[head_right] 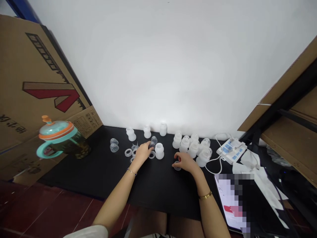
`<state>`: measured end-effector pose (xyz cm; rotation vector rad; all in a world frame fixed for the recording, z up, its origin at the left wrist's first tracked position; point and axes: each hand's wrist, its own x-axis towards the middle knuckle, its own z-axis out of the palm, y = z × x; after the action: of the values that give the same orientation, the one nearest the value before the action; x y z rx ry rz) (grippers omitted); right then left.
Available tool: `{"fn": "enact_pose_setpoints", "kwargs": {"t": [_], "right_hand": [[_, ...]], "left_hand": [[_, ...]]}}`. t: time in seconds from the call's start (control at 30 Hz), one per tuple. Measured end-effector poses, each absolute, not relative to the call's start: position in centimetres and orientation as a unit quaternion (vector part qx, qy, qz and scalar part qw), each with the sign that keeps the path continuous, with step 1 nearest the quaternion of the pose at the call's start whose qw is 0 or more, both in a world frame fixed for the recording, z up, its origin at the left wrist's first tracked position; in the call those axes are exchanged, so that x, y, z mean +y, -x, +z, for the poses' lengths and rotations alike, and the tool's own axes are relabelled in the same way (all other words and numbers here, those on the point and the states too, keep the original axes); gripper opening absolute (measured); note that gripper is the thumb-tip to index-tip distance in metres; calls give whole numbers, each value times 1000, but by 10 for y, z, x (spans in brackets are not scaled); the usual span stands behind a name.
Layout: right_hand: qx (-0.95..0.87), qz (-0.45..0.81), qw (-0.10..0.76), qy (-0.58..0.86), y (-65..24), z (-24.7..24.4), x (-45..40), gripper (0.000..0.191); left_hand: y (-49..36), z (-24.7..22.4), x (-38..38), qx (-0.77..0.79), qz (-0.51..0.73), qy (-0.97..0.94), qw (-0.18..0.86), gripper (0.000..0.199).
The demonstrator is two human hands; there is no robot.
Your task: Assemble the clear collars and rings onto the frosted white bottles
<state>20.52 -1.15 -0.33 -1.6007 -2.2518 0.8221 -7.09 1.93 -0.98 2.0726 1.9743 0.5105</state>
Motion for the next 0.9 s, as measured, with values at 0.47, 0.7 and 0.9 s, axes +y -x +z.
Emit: {"fn": "enact_pose_setpoints", "kwargs": {"t": [0.47, 0.7, 0.9], "right_hand": [[-795, 209, 201, 533, -182, -13, -18, 45], [-804, 211, 172, 529, -187, -14, -17, 34], [-805, 208, 167, 529, -183, -12, -18, 32]], "left_hand": [[64, 23, -5, 549, 295, -765, 163, 70], [48, 8, -1, 584, 160, -781, 155, 63], [34, -2, -1, 584, 151, -778, 176, 43]]}}
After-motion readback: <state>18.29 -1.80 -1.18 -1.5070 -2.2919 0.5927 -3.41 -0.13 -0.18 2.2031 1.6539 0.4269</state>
